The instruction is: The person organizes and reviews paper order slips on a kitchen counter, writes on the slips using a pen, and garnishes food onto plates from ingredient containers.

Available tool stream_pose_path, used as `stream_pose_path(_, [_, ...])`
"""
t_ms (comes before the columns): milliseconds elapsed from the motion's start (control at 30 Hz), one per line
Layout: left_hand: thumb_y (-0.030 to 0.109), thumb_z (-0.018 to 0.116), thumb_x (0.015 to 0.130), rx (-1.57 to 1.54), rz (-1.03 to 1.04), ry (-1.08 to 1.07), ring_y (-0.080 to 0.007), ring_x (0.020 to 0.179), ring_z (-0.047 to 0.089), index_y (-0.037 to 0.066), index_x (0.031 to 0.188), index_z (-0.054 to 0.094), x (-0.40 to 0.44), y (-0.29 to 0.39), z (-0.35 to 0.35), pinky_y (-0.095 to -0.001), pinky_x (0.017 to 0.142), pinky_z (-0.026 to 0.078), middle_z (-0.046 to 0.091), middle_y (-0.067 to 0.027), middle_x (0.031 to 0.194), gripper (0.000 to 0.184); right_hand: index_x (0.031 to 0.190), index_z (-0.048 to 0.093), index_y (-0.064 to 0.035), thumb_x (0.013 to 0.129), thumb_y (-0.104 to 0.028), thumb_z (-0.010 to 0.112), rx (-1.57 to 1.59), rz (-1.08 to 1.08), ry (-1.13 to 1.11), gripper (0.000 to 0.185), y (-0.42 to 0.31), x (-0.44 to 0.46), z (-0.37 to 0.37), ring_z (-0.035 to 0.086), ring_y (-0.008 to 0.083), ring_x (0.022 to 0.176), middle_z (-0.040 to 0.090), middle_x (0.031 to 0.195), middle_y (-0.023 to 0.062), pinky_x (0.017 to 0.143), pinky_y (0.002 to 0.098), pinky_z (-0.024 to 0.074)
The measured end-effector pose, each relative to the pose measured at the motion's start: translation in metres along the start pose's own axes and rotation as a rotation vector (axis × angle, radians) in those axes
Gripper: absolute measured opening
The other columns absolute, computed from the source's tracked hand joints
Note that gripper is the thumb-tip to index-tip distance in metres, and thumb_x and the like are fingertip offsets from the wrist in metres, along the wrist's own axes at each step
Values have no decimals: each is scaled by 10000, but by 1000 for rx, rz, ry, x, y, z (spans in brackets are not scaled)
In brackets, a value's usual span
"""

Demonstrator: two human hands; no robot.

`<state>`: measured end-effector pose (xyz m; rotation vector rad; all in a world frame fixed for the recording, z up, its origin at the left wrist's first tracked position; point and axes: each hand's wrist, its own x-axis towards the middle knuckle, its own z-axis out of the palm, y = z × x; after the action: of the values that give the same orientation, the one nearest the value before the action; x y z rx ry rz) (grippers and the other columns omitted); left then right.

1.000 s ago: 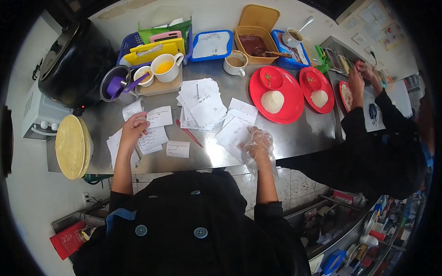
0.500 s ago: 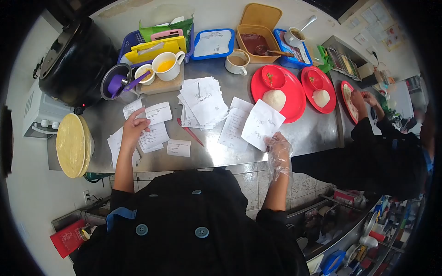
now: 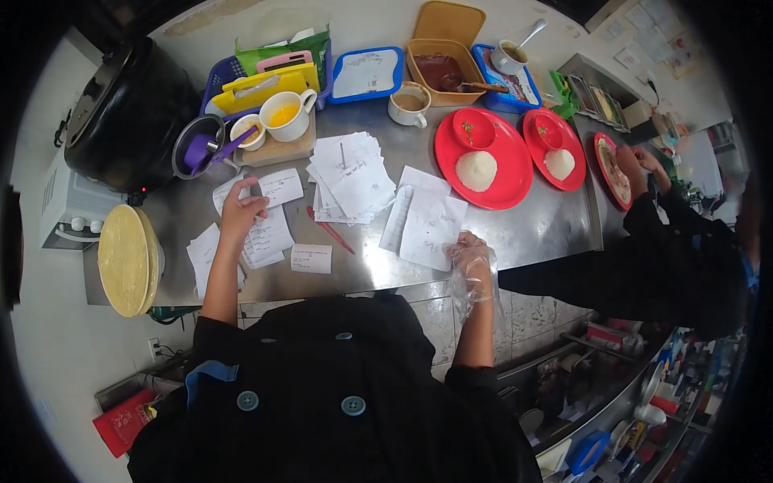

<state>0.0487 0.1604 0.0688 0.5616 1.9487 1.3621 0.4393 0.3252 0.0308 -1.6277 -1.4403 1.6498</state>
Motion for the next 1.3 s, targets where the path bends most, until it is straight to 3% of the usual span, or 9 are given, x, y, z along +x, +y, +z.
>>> stream_pose_path(300, [85, 650, 700, 470, 264, 203, -118, 592, 549, 44, 1104, 550, 4, -17, 0, -258, 602, 449, 654, -79, 848, 418, 857, 617, 6, 707, -66, 693, -52, -37, 49, 182, 10, 1, 16, 497, 93, 588, 559, 660, 2, 533, 243, 411])
stream_pose_path(600, [93, 657, 700, 427, 249, 259, -144, 562, 522, 70, 1000, 615, -11, -18, -19, -271, 587, 439, 652, -72, 882, 304, 879, 608, 14, 704, -74, 689, -78, -86, -46, 212, 8, 2, 15, 549, 144, 585, 607, 699, 71, 543, 283, 448])
stream_pose_path(700, [88, 646, 721, 445, 243, 265, -148, 596, 549, 58, 969, 623, -16, -18, -23, -264, 585, 440, 651, -72, 874, 251, 897, 608, 10, 704, -80, 648, -851, -245, 301, 216, -41, -27, 28, 596, 329, 684, 616, 814, 210, 649, 403, 474])
stream_pose_path(833, [64, 595, 786, 387, 321, 163, -169, 707, 605, 35, 934, 633, -21, -19, 2, -276, 631, 474, 648, -91, 864, 155, 927, 613, -5, 718, -72, 641, -710, -614, 303, 222, -61, -9, 56, 587, 314, 753, 608, 855, 179, 717, 367, 468])
stream_pose_path(900, [45, 608, 786, 269, 420, 8, -85, 693, 587, 44, 963, 642, -17, -26, 29, -213, 600, 445, 661, -61, 843, 181, 940, 611, -6, 718, -53, 637, -604, -858, 211, 229, -69, 8, 86, 572, 307, 861, 605, 935, 168, 781, 366, 448])
stream_pose_path(967, [30, 585, 796, 125, 390, -148, -107, 721, 599, 37, 1001, 632, -16, -19, 56, -226, 635, 463, 658, -75, 858, 211, 958, 597, -2, 710, -155, 670, -611, -1025, 160, 301, -79, 28, 118, 562, 332, 899, 597, 956, 185, 801, 402, 433])
stream_pose_path(1067, [39, 587, 791, 137, 461, -121, -130, 728, 607, 15, 1047, 606, -1, -30, 84, -239, 667, 473, 657, -82, 865, 258, 941, 593, 7, 677, -237, 703, -769, -1068, 156, 375, -101, 46, 150, 570, 346, 871, 598, 945, 196, 777, 400, 436])
stream_pose_path(1133, [62, 603, 779, 244, 283, -111, -143, 741, 613, -3, 1071, 584, 6, -31, 91, -250, 684, 476, 656, -89, 859, 300, 916, 597, 18, 632, -263, 731, -969, -916, 97, 421, -107, 56, 160, 586, 359, 810, 614, 866, 196, 731, 406, 447])
stream_pose_path(1300, [105, 636, 764, 204, 248, -75, -146, 720, 604, 4, 995, 589, 5, -25, 92, -258, 661, 470, 643, -88, 799, 256, 875, 614, 31, 614, -251, 736, -683, -759, 55, 403, -99, 67, 158, 603, 332, 704, 620, 764, 206, 664, 392, 456])
